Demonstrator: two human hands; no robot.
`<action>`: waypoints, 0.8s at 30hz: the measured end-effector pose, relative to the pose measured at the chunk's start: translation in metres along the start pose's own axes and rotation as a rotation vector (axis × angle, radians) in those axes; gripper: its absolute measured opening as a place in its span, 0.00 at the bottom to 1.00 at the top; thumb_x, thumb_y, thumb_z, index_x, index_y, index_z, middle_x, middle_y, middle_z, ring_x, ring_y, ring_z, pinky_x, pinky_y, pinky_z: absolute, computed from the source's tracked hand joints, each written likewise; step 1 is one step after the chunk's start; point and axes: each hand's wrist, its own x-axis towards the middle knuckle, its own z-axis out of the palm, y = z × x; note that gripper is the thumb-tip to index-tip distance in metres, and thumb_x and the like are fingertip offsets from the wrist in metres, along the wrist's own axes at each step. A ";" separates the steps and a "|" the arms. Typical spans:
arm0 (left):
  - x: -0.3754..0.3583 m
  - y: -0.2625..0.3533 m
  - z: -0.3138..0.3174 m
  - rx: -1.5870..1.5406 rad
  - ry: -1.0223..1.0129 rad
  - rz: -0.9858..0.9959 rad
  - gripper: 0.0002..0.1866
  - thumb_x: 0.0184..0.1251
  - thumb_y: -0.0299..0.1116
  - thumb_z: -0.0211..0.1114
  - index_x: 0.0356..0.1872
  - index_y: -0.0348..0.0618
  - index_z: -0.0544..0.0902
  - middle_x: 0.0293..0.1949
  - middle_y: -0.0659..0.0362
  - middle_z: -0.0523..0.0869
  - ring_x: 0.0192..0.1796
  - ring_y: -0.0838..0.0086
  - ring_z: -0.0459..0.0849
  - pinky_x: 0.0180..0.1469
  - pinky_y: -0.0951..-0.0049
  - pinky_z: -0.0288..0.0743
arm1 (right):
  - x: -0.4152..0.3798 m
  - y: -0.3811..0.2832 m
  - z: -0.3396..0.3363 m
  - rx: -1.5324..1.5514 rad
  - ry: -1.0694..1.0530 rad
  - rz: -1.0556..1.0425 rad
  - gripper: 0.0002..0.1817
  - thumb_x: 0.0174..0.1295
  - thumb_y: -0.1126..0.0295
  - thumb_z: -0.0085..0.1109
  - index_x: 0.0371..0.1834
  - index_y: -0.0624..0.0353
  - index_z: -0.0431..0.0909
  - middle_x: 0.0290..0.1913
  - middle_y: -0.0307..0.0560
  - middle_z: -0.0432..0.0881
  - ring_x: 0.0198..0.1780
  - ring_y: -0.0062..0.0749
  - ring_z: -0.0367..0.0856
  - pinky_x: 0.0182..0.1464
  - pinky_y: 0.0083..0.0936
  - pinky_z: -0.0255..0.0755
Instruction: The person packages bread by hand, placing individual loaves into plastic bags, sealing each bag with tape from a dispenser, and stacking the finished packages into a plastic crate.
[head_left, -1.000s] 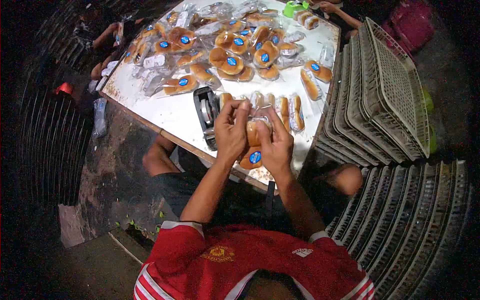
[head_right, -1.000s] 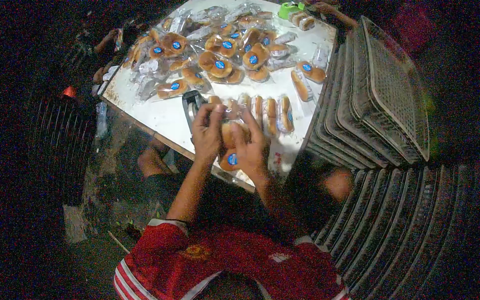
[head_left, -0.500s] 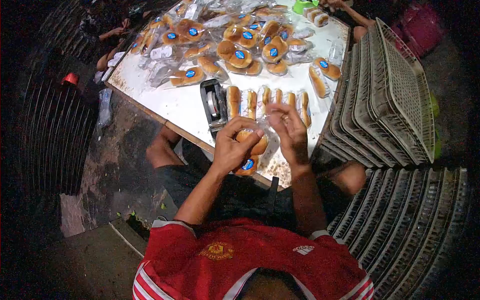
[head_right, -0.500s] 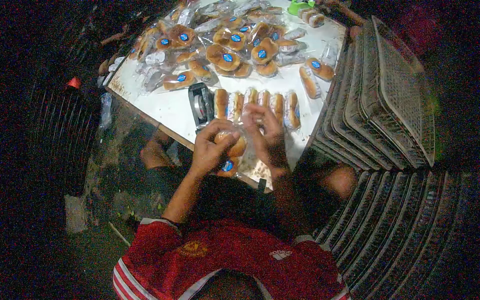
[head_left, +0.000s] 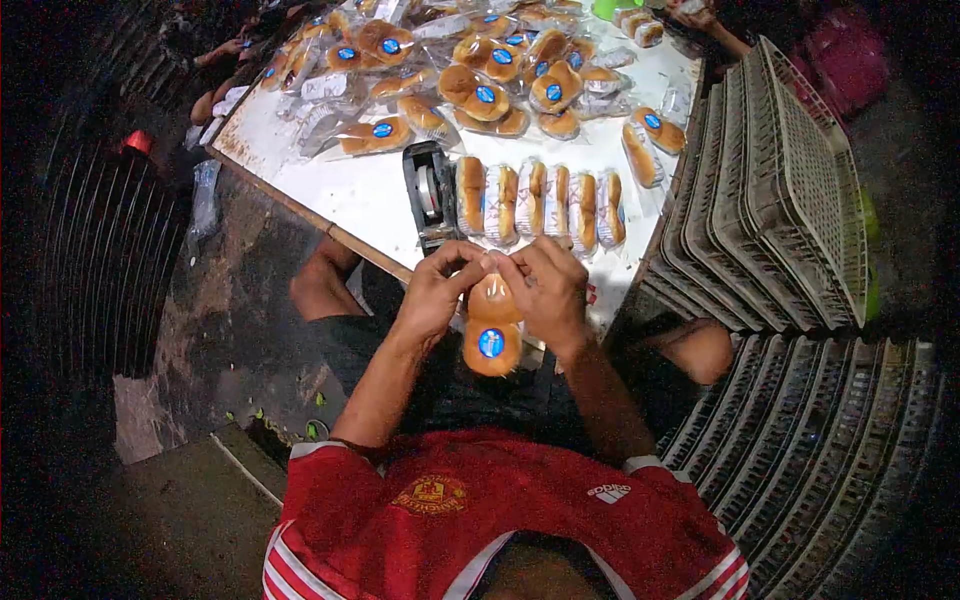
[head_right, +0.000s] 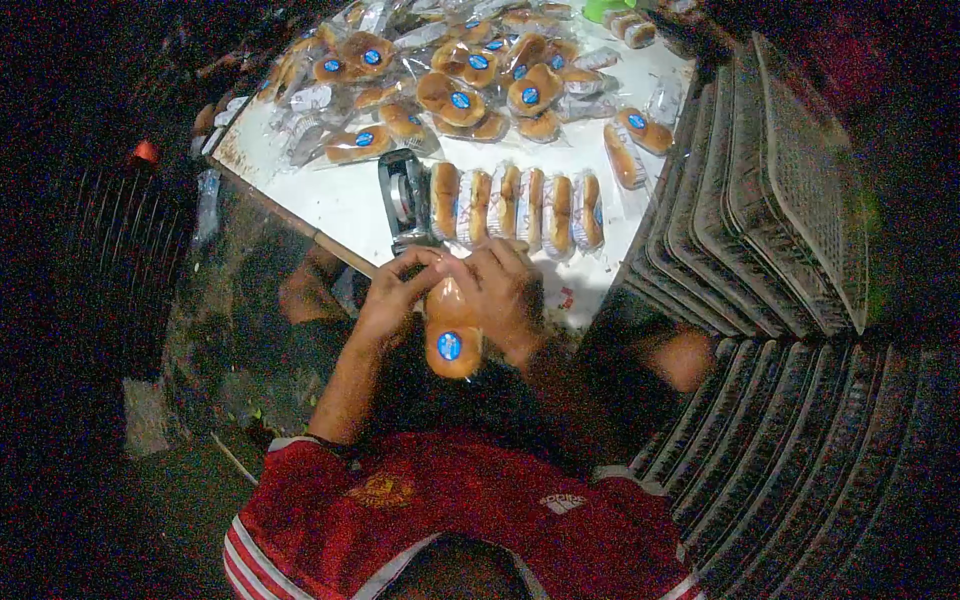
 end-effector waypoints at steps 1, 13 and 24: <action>-0.004 0.002 -0.001 -0.049 0.038 -0.108 0.09 0.72 0.34 0.66 0.45 0.39 0.82 0.43 0.63 0.84 0.47 0.77 0.79 0.51 0.73 0.73 | -0.004 -0.005 0.007 0.038 -0.009 0.123 0.10 0.56 0.71 0.72 0.27 0.63 0.80 0.32 0.46 0.79 0.36 0.42 0.79 0.39 0.36 0.71; -0.031 0.027 -0.028 0.285 0.131 0.613 0.33 0.57 0.39 0.77 0.61 0.39 0.73 0.53 0.53 0.76 0.59 0.68 0.78 0.62 0.68 0.71 | -0.003 -0.018 0.055 1.056 -0.484 0.531 0.39 0.64 0.52 0.63 0.73 0.60 0.60 0.62 0.53 0.70 0.66 0.37 0.68 0.69 0.31 0.61; -0.032 0.031 -0.065 0.547 0.292 0.386 0.31 0.52 0.33 0.73 0.59 0.39 0.74 0.46 0.56 0.79 0.48 0.71 0.78 0.54 0.69 0.74 | 0.034 0.032 0.134 0.220 0.001 0.286 0.18 0.61 0.57 0.70 0.28 0.64 0.84 0.28 0.44 0.75 0.32 0.30 0.77 0.35 0.28 0.70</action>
